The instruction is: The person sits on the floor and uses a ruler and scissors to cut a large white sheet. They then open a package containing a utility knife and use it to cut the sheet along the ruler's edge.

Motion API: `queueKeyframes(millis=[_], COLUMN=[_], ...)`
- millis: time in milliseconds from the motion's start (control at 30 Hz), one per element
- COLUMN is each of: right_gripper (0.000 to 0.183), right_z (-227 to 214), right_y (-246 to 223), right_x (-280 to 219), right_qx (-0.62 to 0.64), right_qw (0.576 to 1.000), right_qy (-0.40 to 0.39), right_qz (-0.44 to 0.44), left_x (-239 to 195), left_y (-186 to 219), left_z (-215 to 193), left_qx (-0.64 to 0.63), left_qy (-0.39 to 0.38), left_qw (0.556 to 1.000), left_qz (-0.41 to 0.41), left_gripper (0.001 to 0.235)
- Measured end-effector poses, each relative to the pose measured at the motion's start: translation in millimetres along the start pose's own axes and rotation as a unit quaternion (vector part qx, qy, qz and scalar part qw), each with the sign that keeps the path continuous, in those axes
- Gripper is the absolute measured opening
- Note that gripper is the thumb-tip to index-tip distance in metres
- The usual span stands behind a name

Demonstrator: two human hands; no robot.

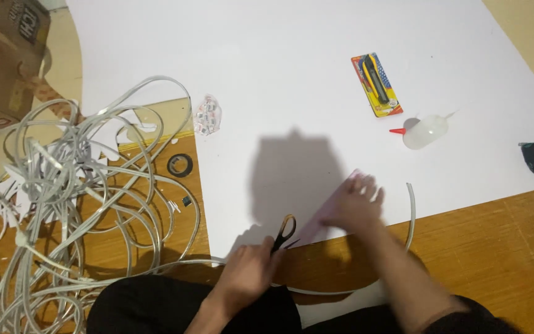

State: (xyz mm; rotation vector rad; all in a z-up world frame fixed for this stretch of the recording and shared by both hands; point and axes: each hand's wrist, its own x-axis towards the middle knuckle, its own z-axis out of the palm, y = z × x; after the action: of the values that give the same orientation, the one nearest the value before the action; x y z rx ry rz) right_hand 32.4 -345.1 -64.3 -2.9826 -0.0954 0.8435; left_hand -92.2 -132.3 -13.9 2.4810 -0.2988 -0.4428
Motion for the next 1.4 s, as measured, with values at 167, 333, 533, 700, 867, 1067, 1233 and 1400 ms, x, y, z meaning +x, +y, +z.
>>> queueKeyframes(millis=[167,333,533,700,867,1067,1233,1400], right_gripper=[0.123,0.128,0.126,0.130,0.124,0.117,0.126,0.127], right_z=[-12.6,-3.4,1.5,5.9,-5.9,-16.6,4.9,9.4], right_y=[56.5,68.3,70.3,70.0,61.3,54.0,67.3,67.1], right_x=[21.1,36.9,53.6,61.0,51.1,39.0,56.1,49.0], right_qx=[-0.112,-0.046,-0.026,-0.045,-0.040,-0.058,-0.063,-0.051], right_qw=[0.991,0.992,0.992,0.992,0.995,0.994,0.996,0.996], right_qy=[-0.049,-0.028,-0.026,-0.044,-0.042,-0.045,-0.025,-0.025], right_qz=[-0.053,-0.111,-0.124,-0.107,-0.083,-0.075,-0.064,-0.070], left_x=[8.4,18.3,29.2,51.9,46.4,39.2,34.5,30.1], left_y=[0.7,7.5,-13.1,-33.0,-11.1,-38.6,-46.3,-53.1], left_z=[-3.4,-7.7,7.5,4.4,-28.2,-24.3,-25.9,-20.2], left_qx=[-0.075,-0.075,0.085,0.209,0.213,0.204,0.146,0.128], left_qy=[-0.060,-0.149,0.025,0.072,-0.046,0.022,0.124,0.116], left_qw=[0.990,0.960,0.995,0.974,0.962,0.961,0.963,0.963], left_qz=[-0.108,-0.226,-0.047,-0.046,-0.163,-0.185,-0.191,-0.206], left_gripper=[0.024,0.030,0.030,0.044,0.048,0.045,0.034,0.041])
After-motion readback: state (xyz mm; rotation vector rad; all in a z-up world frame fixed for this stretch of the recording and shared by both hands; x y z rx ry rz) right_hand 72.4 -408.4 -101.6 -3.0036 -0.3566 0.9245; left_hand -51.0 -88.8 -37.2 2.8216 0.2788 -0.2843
